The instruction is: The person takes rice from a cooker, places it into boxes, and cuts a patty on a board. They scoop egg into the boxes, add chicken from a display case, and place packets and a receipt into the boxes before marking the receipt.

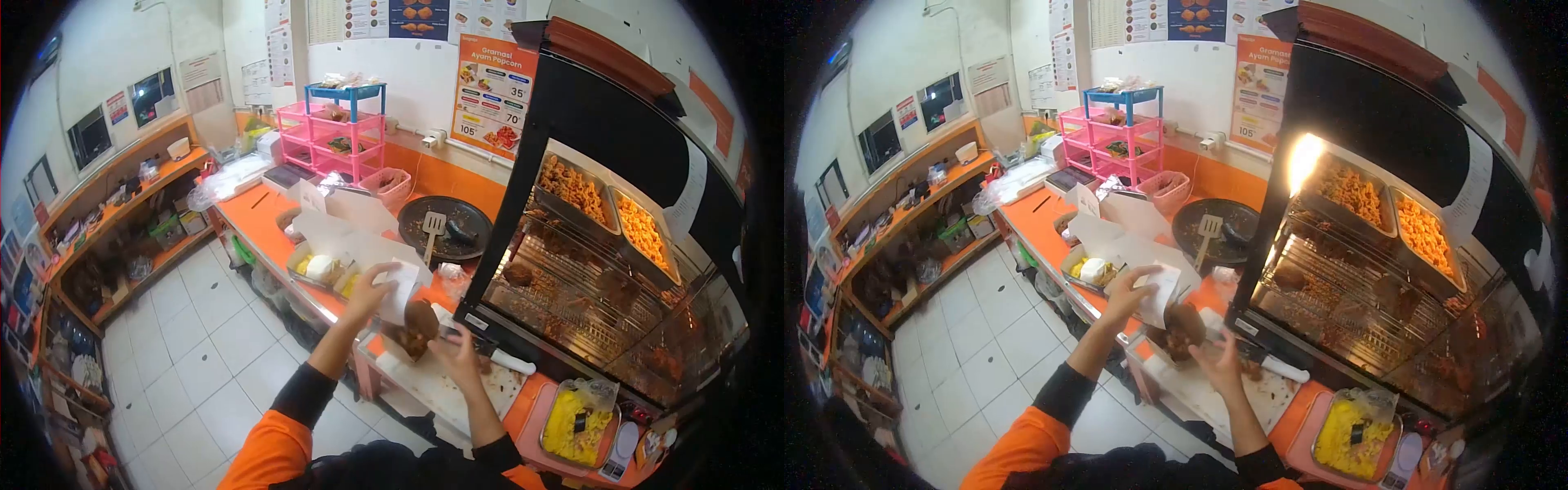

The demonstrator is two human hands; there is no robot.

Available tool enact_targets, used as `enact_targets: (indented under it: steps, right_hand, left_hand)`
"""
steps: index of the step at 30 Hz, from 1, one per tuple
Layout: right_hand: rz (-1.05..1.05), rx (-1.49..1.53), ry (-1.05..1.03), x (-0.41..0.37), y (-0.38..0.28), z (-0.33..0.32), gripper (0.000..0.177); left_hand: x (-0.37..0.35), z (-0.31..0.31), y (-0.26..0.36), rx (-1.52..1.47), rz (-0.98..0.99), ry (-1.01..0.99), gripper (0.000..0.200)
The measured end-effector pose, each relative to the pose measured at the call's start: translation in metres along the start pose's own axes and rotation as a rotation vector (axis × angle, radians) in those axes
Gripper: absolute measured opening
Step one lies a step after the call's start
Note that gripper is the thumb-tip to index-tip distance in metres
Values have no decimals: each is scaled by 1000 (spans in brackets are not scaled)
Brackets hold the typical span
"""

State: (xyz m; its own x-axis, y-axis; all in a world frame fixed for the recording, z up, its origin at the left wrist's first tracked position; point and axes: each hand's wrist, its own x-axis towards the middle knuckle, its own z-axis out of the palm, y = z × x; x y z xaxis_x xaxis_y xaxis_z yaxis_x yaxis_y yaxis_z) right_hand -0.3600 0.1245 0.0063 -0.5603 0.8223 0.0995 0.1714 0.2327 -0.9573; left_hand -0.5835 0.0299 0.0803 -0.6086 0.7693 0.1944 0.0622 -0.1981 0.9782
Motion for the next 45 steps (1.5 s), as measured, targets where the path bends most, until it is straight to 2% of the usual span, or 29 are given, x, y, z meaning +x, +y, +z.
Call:
enact_targets:
  steps: [2, 3, 5, 7, 9, 10, 11, 13, 14, 17, 19, 21, 23, 25, 28, 30, 32, 34, 36, 38, 40, 42, 43, 44, 45]
  right_hand:
    - [454, -22, -141, 9, 2, 26, 71]
    - [479, 6, -153, 14, -2, 34, 66]
    - [532, 51, -183, 19, -7, 45, 57]
    - [222, -279, -279, 42, 89, 48, 40]
    - [30, -536, -318, 58, 121, 43, 29]
    - [-9, -641, -308, 56, 110, 32, 25]
    - [-88, -718, -306, 54, 93, 20, 22]
    - [-281, -848, -305, 51, 60, -2, 19]
    - [-223, -861, -372, 58, 47, -13, 19]
    - [-116, -699, -479, 84, -3, -33, 18]
    - [-284, -628, -499, 109, -37, -22, 17]
    - [-673, -658, -505, 142, -76, 10, 18]
    - [-754, -580, -512, 178, -108, 66, 29]
    - [-476, -464, -674, 219, -150, 142, 32]
    - [-519, -265, -676, 276, -182, 270, 40]
    - [-580, -58, -732, 338, -166, 376, 35]
    - [-534, -37, -718, 376, -180, 457, 27]
    - [-308, -228, -678, 391, -209, 509, 30]
    - [-220, -386, -762, 424, -181, 571, 37]
    - [-168, -458, -734, 452, -136, 623, 41]
    - [-152, -451, -597, 456, -100, 651, 42]
    - [-34, -547, -804, 453, -128, 639, 47]
    - [23, -591, -906, 451, -150, 629, 49]
    - [-48, -686, -833, 452, -165, 621, 53]
    - [-116, -779, -760, 453, -176, 614, 56]
  left_hand:
    - [-1, -8, 6, 9, -2, 29, 38]
    - [2, -12, 2, 16, 79, 24, 34]
    - [7, -21, -6, 24, 90, 67, 32]
    - [10, -26, -4, 58, 157, 132, 28]
    - [11, -38, 0, 33, 117, 200, 26]
    - [14, -44, 0, 20, 101, 232, 26]
    - [18, -48, -1, 19, 255, 343, 24]
    - [16, -72, 11, -62, 236, 455, 23]
    - [13, -88, 14, -102, 221, 516, 23]
    - [10, -145, 10, -4, 262, 720, 21]
    - [-2, -172, 22, 81, 223, 786, 21]
    - [-7, -201, 18, 156, 209, 824, 21]
    - [-10, -231, 12, 198, 193, 867, 22]
    - [-6, -262, 2, 206, 206, 981, 23]
    - [13, -322, -11, 238, 183, 1093, 22]
    - [37, -365, -10, 191, 116, 1117, 22]
    - [67, -420, -26, 206, 102, 1075, 21]
    - [95, -464, -42, 230, 70, 1019, 21]
    - [124, -504, -68, 309, -24, 946, 22]
    - [155, -509, -80, 440, -87, 867, 21]
    - [185, -513, -128, 732, -19, 763, 34]
    - [211, -489, -161, 573, -147, 622, 50]
    - [224, -473, -170, 659, -97, 625, 54]
    - [235, -460, -176, 744, -45, 628, 57]
    - [241, -449, -173, 681, -88, 619, 54]
